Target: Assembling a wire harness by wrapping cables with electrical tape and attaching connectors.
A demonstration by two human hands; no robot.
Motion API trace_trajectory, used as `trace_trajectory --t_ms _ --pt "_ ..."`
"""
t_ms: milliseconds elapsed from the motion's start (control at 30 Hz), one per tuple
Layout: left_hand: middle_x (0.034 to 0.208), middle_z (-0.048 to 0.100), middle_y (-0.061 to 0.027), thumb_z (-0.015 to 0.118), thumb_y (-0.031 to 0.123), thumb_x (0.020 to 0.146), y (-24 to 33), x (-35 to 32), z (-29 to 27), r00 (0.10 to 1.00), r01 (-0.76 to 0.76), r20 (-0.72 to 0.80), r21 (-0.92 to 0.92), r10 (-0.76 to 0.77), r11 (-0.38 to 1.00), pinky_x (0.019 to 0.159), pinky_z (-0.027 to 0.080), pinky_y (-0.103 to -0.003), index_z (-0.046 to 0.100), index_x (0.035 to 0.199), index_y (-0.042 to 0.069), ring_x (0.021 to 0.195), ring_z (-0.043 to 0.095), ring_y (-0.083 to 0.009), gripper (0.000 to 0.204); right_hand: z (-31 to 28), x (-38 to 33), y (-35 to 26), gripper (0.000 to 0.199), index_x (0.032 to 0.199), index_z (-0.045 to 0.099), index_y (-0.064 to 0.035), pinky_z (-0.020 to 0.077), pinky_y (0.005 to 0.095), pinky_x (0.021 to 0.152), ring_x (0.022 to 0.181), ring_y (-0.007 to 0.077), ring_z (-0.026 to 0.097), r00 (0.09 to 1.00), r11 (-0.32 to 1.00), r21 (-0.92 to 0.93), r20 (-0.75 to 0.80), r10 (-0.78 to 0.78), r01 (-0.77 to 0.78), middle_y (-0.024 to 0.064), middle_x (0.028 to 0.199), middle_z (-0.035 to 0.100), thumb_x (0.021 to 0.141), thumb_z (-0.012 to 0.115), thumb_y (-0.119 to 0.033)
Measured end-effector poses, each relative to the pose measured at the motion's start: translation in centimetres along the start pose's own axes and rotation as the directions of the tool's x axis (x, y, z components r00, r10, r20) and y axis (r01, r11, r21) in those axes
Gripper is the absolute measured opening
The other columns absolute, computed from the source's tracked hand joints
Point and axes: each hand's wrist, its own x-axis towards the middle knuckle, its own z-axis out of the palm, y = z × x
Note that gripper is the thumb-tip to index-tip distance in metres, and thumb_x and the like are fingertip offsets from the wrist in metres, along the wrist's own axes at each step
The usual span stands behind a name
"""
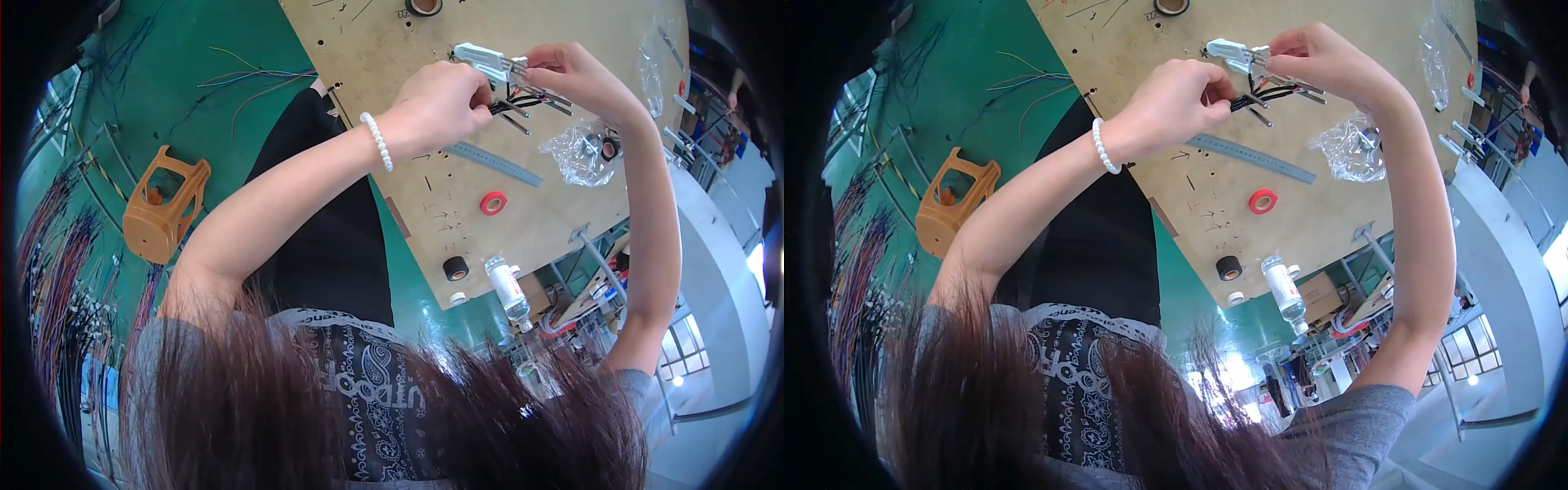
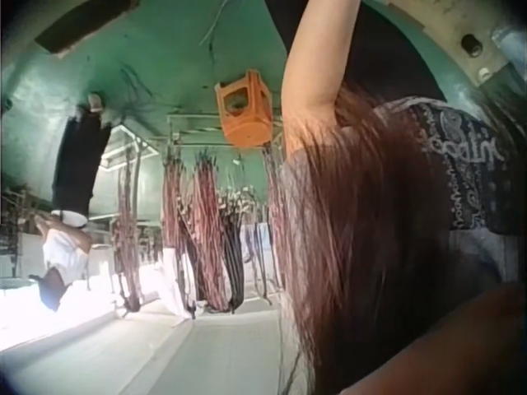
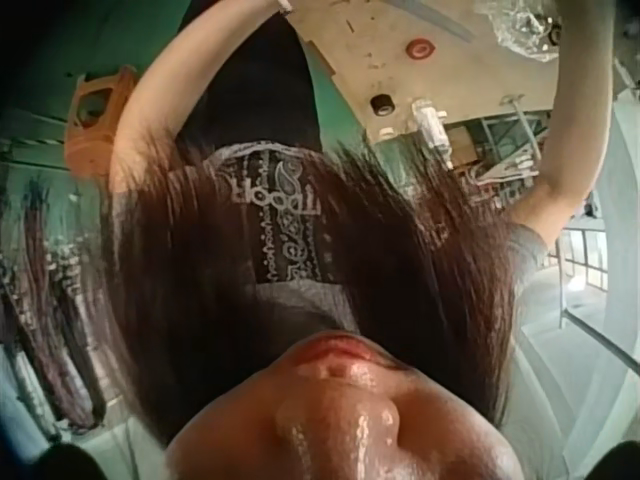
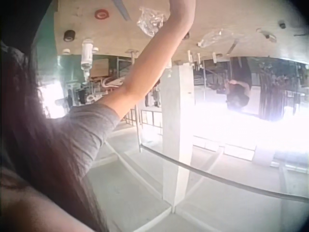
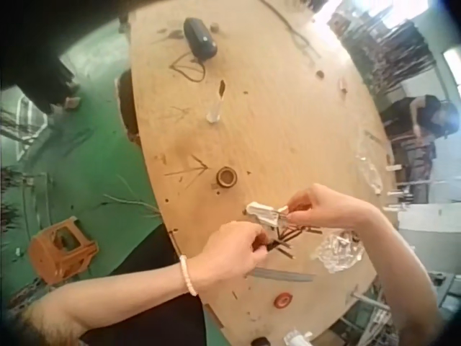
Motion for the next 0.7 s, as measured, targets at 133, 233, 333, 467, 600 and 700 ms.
trace_trajectory --t_ms 133,233,333,467,600,700 --pt "0.075 0.067 -0.0104 0.064 0.011 0.081 -0.4 0.4 -0.8 0.999 -0.015 0.037 0.030 0.014 0.999 0.068 0.052 -0.032 0.068 0.090 -0.004 0.071 0.065 -0.0176 0.018 2.8 -3.1 0.8 0.029 0.100 0.066 0.0009 0.0444 0.0223 0.069 0.077 0.0068 0.057 0.850 0.951 0.261 -0.527 -0.005 0.168 0.0026 0.086 0.066 0.092 0.063 -0.027" --pt "0.075 0.067 -0.0089 0.066 0.012 0.080 -2.0 1.1 -1.4 0.994 0.007 0.109 -0.087 0.002 0.996 0.067 0.051 -0.031 0.067 0.089 -0.003 0.070 0.063 -0.0164 0.018 8.6 -4.9 1.3 0.025 0.097 0.065 -0.0022 0.0424 0.0212 0.063 0.072 0.0063 0.056 0.631 0.795 0.586 -0.678 0.377 0.155 0.0005 0.081 0.063 0.094 0.062 -0.027" --pt "0.076 0.065 -0.0059 0.067 0.013 0.082 -1.9 1.8 -1.6 0.976 0.047 0.220 -0.189 -0.004 0.981 0.068 0.050 -0.028 0.067 0.088 -0.003 0.070 0.061 -0.0133 0.017 13.9 -5.7 0.7 0.021 0.100 0.063 -0.0021 0.0472 0.0241 0.065 0.075 0.0098 0.059 0.689 0.440 0.865 -0.471 0.550 0.241 0.0032 0.084 0.064 0.095 0.062 -0.023" --pt "0.080 0.063 -0.0016 0.068 0.016 0.087 -2.3 3.2 -3.0 0.885 0.186 0.461 -0.222 -0.066 0.957 0.070 0.047 -0.024 0.066 0.091 -0.001 0.076 0.058 -0.0081 0.018 16.7 -3.4 -0.9 0.018 0.106 0.062 -0.0020 0.0523 0.0290 0.072 0.089 0.0146 0.063 0.843 -0.028 0.937 -0.301 0.446 0.349 0.0077 0.100 0.066 0.096 0.059 -0.017" --pt "0.090 0.062 -0.0003 0.069 0.024 0.091 -4.0 3.7 -2.9 0.786 0.372 0.613 -0.376 -0.073 0.849 0.073 0.047 -0.022 0.062 0.100 0.000 0.082 0.057 -0.0070 0.027 18.9 -1.4 0.7 0.019 0.110 0.062 -0.0017 0.0538 0.0319 0.078 0.098 0.0173 0.063 0.892 -0.244 0.883 -0.315 0.325 0.401 0.0092 0.108 0.066 0.097 0.058 -0.015" --pt "0.091 0.062 -0.0004 0.069 0.022 0.091 -4.1 4.0 -2.8 0.732 0.491 0.676 -0.438 -0.083 0.753 0.073 0.048 -0.022 0.062 0.100 0.000 0.082 0.058 -0.0067 0.025 19.7 -0.9 0.8 0.020 0.112 0.061 -0.0014 0.0552 0.0327 0.077 0.098 0.0173 0.063 0.898 -0.333 0.843 -0.342 0.276 0.423 0.0085 0.106 0.066 0.097 0.058 -0.015"
